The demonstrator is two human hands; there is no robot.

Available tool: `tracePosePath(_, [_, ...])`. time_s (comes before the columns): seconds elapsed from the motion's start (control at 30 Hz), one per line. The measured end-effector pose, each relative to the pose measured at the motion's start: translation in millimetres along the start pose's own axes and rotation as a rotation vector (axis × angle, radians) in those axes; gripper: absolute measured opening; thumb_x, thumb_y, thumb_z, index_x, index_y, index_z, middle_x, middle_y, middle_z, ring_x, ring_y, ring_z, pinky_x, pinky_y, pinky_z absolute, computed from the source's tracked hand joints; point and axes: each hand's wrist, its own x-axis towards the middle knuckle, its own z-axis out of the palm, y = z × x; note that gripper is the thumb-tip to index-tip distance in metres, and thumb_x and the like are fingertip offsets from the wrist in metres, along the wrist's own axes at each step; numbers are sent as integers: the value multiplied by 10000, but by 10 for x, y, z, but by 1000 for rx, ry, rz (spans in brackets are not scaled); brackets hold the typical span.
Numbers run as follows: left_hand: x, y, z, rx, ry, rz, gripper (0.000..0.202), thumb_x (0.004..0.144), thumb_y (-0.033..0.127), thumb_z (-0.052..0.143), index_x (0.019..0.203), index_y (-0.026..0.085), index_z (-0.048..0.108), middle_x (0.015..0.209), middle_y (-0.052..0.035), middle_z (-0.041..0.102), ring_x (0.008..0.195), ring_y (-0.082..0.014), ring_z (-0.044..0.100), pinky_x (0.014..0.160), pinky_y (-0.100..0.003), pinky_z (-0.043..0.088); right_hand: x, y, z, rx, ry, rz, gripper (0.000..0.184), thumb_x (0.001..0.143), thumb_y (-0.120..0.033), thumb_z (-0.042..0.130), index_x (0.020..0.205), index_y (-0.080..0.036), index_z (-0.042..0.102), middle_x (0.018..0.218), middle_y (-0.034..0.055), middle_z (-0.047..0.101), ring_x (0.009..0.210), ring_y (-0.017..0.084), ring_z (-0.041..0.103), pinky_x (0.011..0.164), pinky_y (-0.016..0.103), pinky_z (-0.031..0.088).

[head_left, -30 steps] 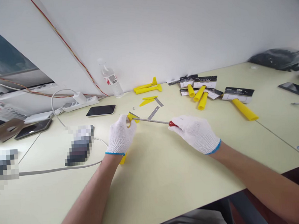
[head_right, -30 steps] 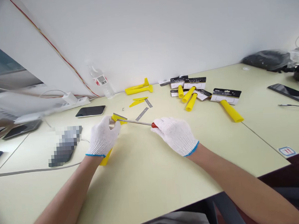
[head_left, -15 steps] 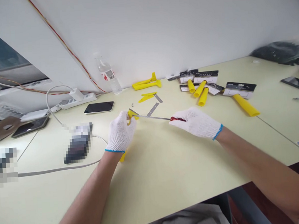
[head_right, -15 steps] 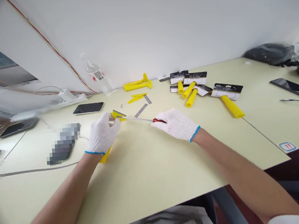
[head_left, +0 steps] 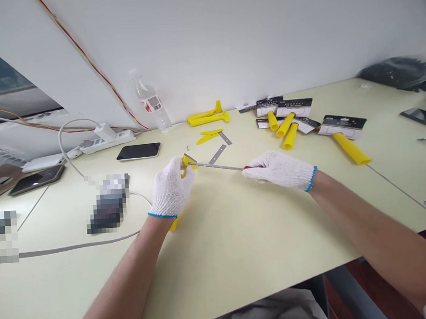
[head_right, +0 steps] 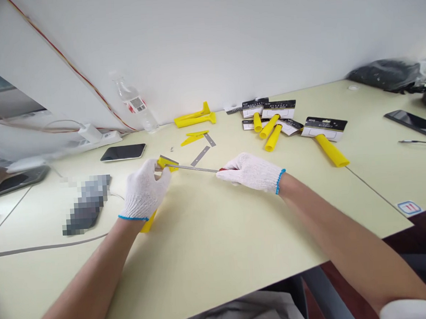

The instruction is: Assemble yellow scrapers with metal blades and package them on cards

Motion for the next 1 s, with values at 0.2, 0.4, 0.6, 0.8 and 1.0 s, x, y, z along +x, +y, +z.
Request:
tracePosePath(0.2, [1, 31, -26, 22, -9, -12, 107, 920, 329, 575, 936, 231, 616, 782, -10, 723, 745, -206, 695, 693, -283, 444, -21, -30, -2, 89, -17, 49, 474, 947, -526, 569, 638, -198, 420, 572, -36, 393, 529, 97, 296, 538, 310, 229])
tracePosePath(0.4, [8, 43, -35, 32, -10, -9, 110, 923, 332, 572, 933, 232, 615, 787, -16, 718, 760, -212, 701, 691, -286, 439, 1, -16, 0, 293, -97, 137, 440, 924, -527, 602, 658, -204, 466, 569, -41, 397, 480, 83, 258, 470, 295, 168])
tracePosePath(0.6, [7, 2, 8, 25, 0, 17, 113, 931, 341, 559, 924, 237, 601, 739, -7, 704, 719, -210, 683, 660, -286, 413, 73, 92, 32, 524, -243, 191, 414, 922, -586, 636, 807, -191, 593, 632, -57, 407, 451, 48, 203, 411, 238, 99])
tracePosePath(0.8, [11, -10, 1, 27, -10, 11, 126, 933, 339, 554, 956, 238, 624, 746, -11, 710, 727, -215, 681, 678, -294, 415, 146, 210, 66, 718, -364, 255, 421, 931, -584, 671, 891, -169, 610, 619, -78, 367, 440, 28, 159, 353, 165, 111])
tracePosePath(1.0, [-3, 12, 8, 35, -24, 47, 146, 955, 331, 524, 991, 232, 625, 845, -25, 731, 744, -206, 680, 688, -299, 408, 155, 298, 84, 812, -415, 302, 468, 972, -632, 585, 921, -168, 614, 613, -81, 361, 436, 22, 131, 343, 137, 128])
